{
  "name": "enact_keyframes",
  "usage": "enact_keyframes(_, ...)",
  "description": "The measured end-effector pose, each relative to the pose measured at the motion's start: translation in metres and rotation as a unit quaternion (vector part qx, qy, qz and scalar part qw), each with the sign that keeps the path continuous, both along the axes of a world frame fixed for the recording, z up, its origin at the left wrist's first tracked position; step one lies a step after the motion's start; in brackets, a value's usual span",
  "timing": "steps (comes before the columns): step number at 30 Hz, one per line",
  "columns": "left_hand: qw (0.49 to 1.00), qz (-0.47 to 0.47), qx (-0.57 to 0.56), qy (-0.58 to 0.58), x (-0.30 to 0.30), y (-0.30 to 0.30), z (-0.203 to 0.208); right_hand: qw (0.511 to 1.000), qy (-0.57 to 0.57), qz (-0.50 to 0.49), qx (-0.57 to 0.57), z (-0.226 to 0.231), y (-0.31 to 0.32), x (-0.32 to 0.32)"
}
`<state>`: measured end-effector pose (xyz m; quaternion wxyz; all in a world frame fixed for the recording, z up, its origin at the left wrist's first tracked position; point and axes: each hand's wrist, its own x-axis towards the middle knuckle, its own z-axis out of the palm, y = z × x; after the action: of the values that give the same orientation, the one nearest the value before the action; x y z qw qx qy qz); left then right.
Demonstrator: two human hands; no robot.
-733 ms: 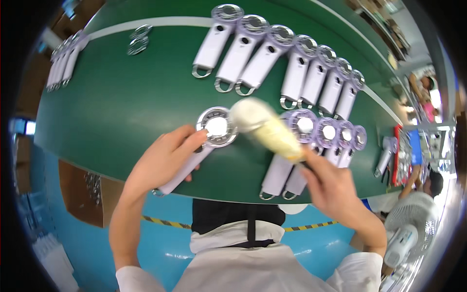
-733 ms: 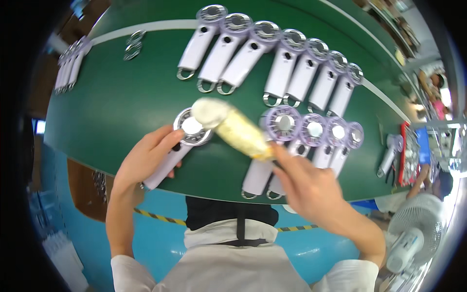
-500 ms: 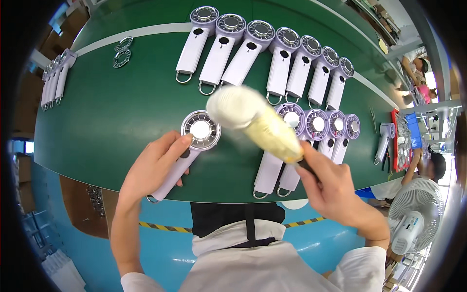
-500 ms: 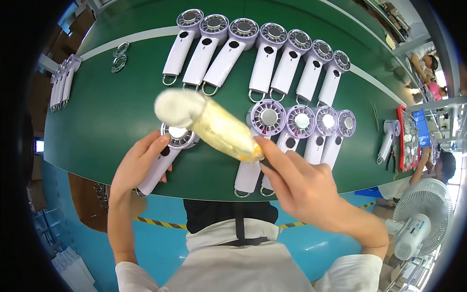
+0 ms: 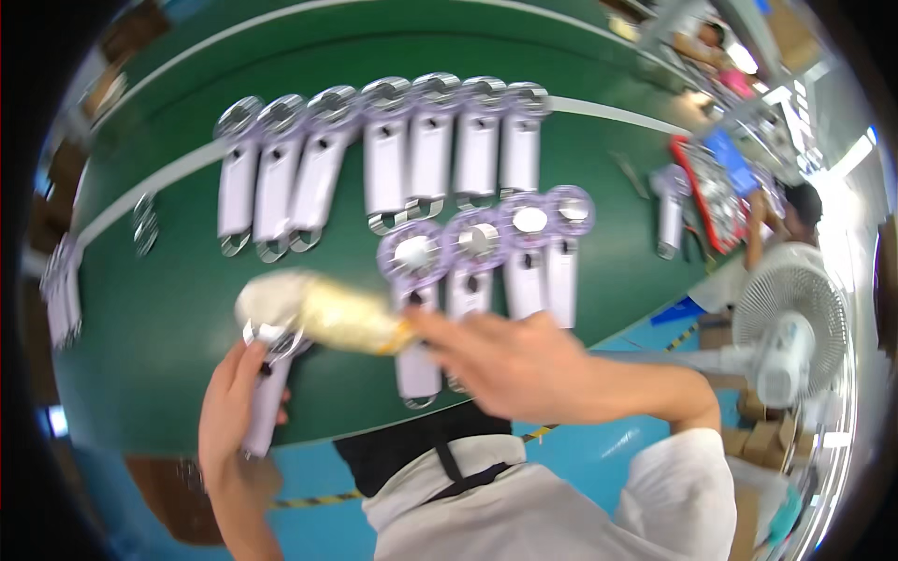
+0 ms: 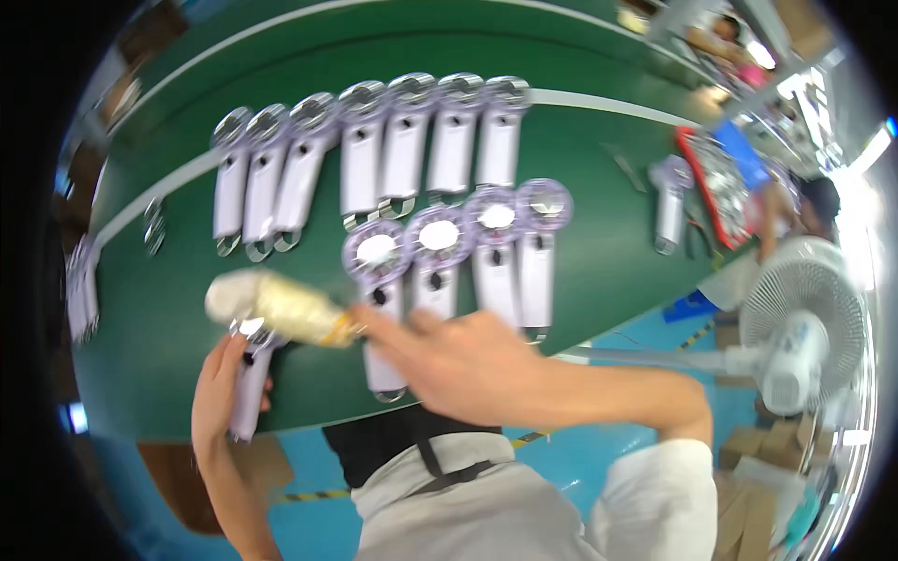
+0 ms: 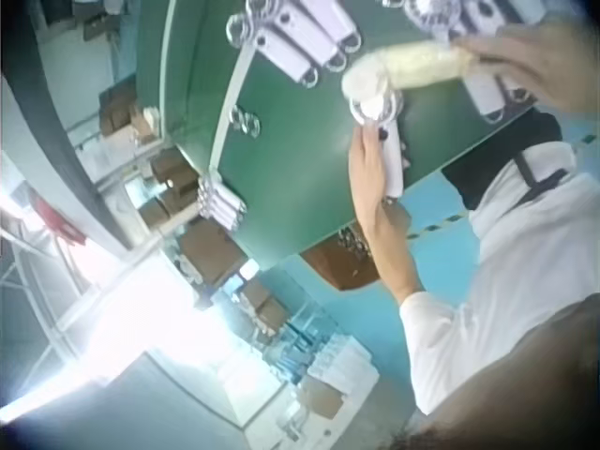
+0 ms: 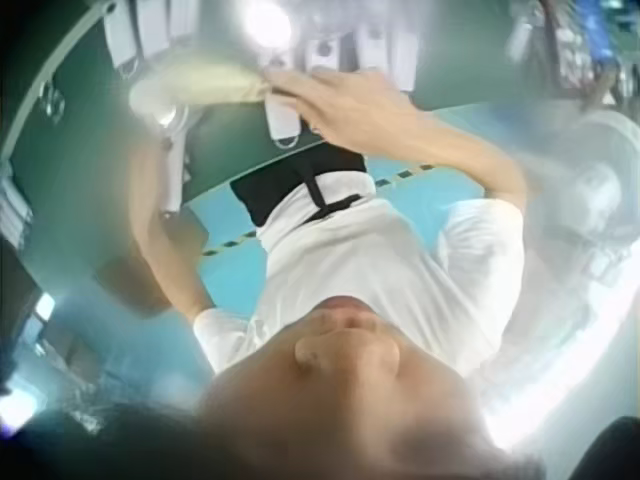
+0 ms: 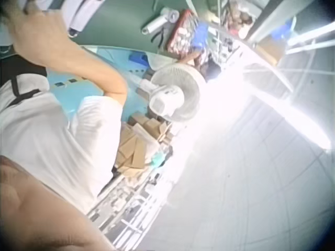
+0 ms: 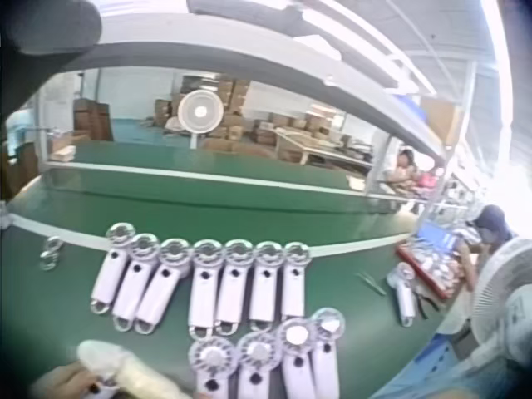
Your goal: Assembling the protective grille onto portable fans using a rubber mallet at a factory workbench.
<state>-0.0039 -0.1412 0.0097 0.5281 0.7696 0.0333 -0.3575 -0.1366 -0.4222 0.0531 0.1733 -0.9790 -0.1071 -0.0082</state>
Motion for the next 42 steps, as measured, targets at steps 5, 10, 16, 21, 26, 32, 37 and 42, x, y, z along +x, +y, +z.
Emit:
enact_keyframes(5, 0.999, 0.0, -0.023, -0.024, -0.002, 0.021, -0.019, 0.999, -0.017, 0.024, 0.042, -0.033, 0.01, -0.018)
enact_keyframes(10, 0.998, -0.009, -0.017, -0.059, -0.002, 0.017, -0.031, 0.996, -0.047, -0.03, 0.069, -0.023, -0.005, -0.022)
enact_keyframes(16, 0.993, -0.031, -0.019, -0.112, -0.006, 0.013, -0.033, 0.882, -0.34, -0.266, 0.189, -0.037, -0.08, -0.025)
enact_keyframes(21, 0.987, 0.024, -0.038, -0.152, 0.0, 0.024, -0.052, 0.797, -0.354, -0.477, 0.107, -0.068, -0.134, -0.045)
enact_keyframes(26, 0.974, 0.112, -0.098, -0.172, 0.013, -0.012, -0.01, 0.799, -0.272, -0.531, -0.074, -0.104, -0.172, -0.057)
enact_keyframes(32, 0.957, 0.093, -0.162, -0.223, 0.054, -0.056, 0.011, 0.828, -0.208, -0.494, -0.165, -0.124, -0.206, -0.089)
enact_keyframes(37, 0.961, 0.109, -0.107, -0.231, 0.062, -0.029, 0.015, 0.851, -0.18, -0.472, -0.143, -0.132, -0.214, -0.079)
enact_keyframes(42, 0.959, 0.119, -0.066, -0.249, 0.074, -0.008, 0.009, 0.838, -0.184, -0.475, -0.195, -0.139, -0.205, -0.068)
